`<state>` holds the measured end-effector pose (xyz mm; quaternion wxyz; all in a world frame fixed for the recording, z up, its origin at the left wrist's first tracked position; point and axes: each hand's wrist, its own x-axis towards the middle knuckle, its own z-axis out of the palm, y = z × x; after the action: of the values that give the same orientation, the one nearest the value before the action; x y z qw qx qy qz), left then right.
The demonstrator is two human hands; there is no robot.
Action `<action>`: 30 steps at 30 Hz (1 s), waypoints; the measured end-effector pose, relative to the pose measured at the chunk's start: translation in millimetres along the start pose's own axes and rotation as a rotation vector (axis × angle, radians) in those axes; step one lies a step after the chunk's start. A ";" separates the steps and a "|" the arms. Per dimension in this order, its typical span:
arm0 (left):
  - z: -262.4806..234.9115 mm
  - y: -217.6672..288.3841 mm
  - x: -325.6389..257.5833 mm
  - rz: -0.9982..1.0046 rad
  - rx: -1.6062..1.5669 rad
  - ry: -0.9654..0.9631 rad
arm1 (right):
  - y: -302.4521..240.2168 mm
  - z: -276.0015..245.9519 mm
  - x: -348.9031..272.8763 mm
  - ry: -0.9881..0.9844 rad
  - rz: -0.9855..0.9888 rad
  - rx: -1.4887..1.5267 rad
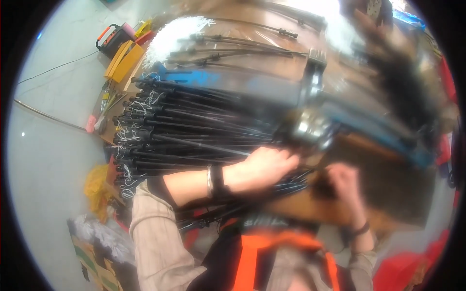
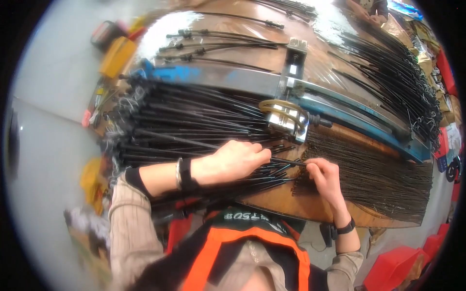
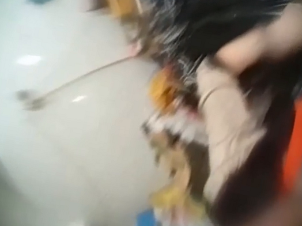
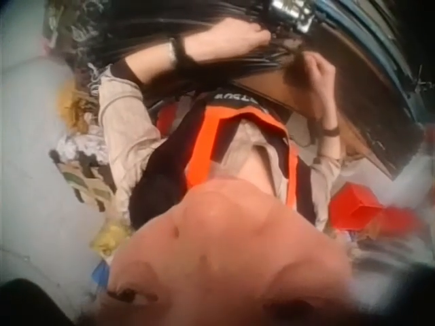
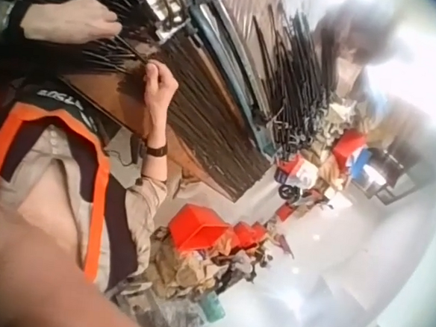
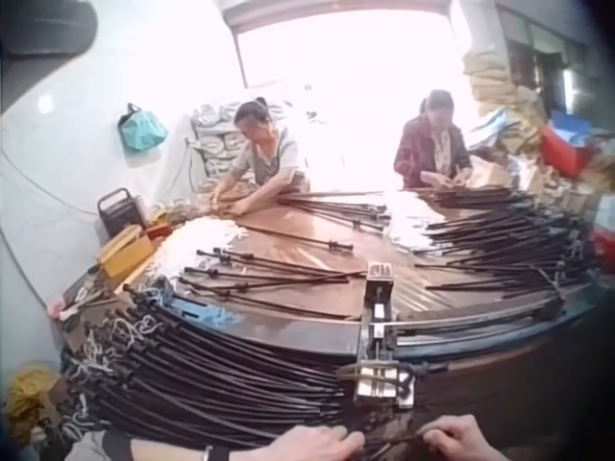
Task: Assembling bundles of black bristles into a mechanical fixture on a workbench.
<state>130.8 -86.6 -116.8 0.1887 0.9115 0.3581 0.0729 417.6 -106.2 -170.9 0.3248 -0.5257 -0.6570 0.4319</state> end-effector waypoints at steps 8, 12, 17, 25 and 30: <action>-11.4 16.4 14.2 0.106 0.084 0.094 | -6.4 -4.8 -8.1 0.266 -0.331 -0.129; -25.4 24.9 26.2 0.136 0.048 0.152 | 6.9 -18.1 -18.6 0.350 -0.362 -0.030; -24.0 34.3 35.2 0.131 0.102 0.043 | 2.7 -23.7 -30.1 0.309 -0.296 0.086; -43.2 46.7 84.6 0.189 0.041 -0.054 | 17.8 -37.6 -9.4 0.474 -0.768 -0.351; -90.5 49.8 133.9 0.326 0.301 0.192 | 76.7 -120.8 -39.6 0.715 -0.233 -0.542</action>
<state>235.8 -2.6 -14.3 0.0015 0.9640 0.2293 0.1344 564.9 -111.6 -189.3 0.4281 -0.6302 -0.6477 -0.0034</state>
